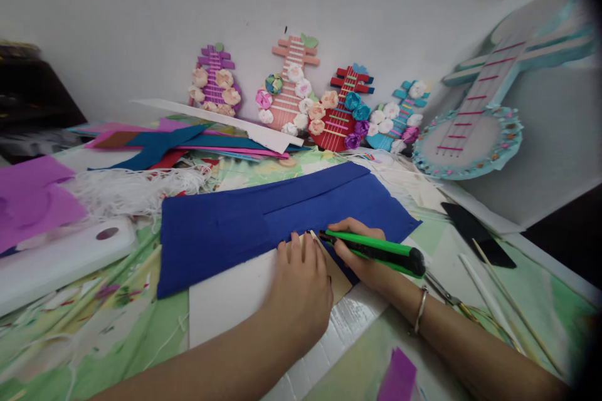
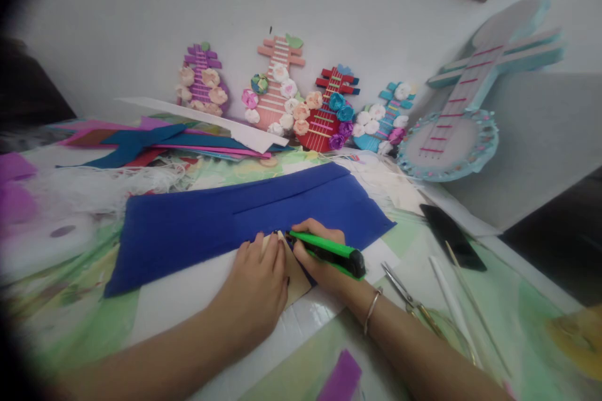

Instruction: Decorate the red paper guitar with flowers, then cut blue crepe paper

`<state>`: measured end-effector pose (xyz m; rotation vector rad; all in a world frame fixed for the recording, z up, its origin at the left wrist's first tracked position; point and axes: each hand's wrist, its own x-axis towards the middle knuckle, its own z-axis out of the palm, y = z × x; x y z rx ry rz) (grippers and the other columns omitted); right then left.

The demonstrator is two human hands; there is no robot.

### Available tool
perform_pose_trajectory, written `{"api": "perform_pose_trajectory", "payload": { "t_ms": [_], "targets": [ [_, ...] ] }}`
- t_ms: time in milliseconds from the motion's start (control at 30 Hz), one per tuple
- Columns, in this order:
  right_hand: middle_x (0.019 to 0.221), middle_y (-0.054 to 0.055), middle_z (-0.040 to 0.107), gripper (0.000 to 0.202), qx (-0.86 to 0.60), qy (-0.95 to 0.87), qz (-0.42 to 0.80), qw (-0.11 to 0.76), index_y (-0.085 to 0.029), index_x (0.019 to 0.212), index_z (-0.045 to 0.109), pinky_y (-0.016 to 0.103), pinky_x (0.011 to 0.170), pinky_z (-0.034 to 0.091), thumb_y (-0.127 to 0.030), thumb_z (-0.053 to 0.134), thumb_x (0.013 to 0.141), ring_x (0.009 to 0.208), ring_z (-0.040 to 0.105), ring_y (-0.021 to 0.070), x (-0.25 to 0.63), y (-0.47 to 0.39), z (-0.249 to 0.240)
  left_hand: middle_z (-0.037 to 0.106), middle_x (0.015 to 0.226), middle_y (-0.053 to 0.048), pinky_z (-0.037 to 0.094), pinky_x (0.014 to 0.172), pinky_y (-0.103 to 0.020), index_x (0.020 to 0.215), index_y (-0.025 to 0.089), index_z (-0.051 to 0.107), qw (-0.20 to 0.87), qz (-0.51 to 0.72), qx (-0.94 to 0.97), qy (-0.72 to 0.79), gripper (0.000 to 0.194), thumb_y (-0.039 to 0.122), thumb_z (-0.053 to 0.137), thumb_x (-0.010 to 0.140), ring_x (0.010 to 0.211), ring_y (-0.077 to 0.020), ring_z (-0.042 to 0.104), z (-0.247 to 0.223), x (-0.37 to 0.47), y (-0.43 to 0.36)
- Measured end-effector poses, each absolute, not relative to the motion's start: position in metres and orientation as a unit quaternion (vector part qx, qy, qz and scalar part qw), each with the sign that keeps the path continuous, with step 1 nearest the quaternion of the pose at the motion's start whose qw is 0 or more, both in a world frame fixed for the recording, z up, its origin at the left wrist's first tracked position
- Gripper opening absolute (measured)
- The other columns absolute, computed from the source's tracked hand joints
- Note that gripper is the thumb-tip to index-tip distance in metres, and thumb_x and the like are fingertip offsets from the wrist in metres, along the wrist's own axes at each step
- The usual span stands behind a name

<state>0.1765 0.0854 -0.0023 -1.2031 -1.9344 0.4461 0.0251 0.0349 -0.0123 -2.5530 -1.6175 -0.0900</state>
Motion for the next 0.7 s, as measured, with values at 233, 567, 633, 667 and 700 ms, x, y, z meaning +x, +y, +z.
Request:
{"api": "perform_pose_trajectory", "payload": {
  "t_ms": [233,567,633,667,700],
  "targets": [
    [0.085,0.003,0.074,0.016,-0.467,-0.771,0.184,0.393,-0.021,0.09,0.067,0.027,0.069,0.054,-0.02,0.055,0.078,0.074,0.07,0.0167,0.176,0.086,-0.002,0.039,0.145,-0.028,0.033,0.101,-0.061,0.142,-0.003,0.038,0.05,-0.038,-0.845,-0.531,0.058,0.026,0.042,0.092,0.131,-0.0489,0.036,-0.014,0.026,0.035],
    [0.083,0.002,0.074,0.017,-0.456,-0.794,0.166,0.367,-0.021,0.094,0.064,0.024,0.062,0.051,-0.023,0.055,0.08,0.069,0.068,0.0151,0.181,0.077,0.002,0.037,0.147,-0.025,0.033,0.103,-0.059,0.144,-0.001,0.035,0.036,-0.013,-0.84,-0.541,0.059,0.027,0.04,0.093,0.134,-0.0473,0.034,-0.008,0.026,0.035],
    [0.086,0.003,0.074,0.022,-0.437,-0.811,0.17,0.35,-0.021,0.099,0.063,0.024,0.063,0.051,-0.023,0.055,0.079,0.071,0.069,0.0153,0.185,0.075,0.004,0.035,0.148,-0.026,0.032,0.104,-0.059,0.144,-0.002,0.033,0.028,-0.004,-0.841,-0.541,0.059,0.026,0.038,0.093,0.135,-0.0475,0.032,-0.006,0.026,0.035],
    [0.089,0.003,0.074,0.024,-0.427,-0.818,0.173,0.343,-0.02,0.102,0.062,0.024,0.064,0.051,-0.023,0.055,0.079,0.073,0.07,0.0155,0.188,0.074,0.004,0.034,0.149,-0.026,0.032,0.104,-0.06,0.144,-0.003,0.032,0.023,0.0,-0.84,-0.541,0.058,0.026,0.037,0.094,0.135,-0.0477,0.031,-0.006,0.026,0.035],
    [0.091,0.004,0.074,0.027,-0.418,-0.825,0.175,0.338,-0.02,0.105,0.061,0.024,0.065,0.051,-0.023,0.054,0.079,0.075,0.07,0.0155,0.19,0.073,0.004,0.033,0.149,-0.027,0.031,0.104,-0.06,0.145,-0.004,0.032,0.018,0.002,-0.841,-0.541,0.059,0.025,0.037,0.094,0.135,-0.048,0.031,-0.005,0.026,0.035]
  ]
}}
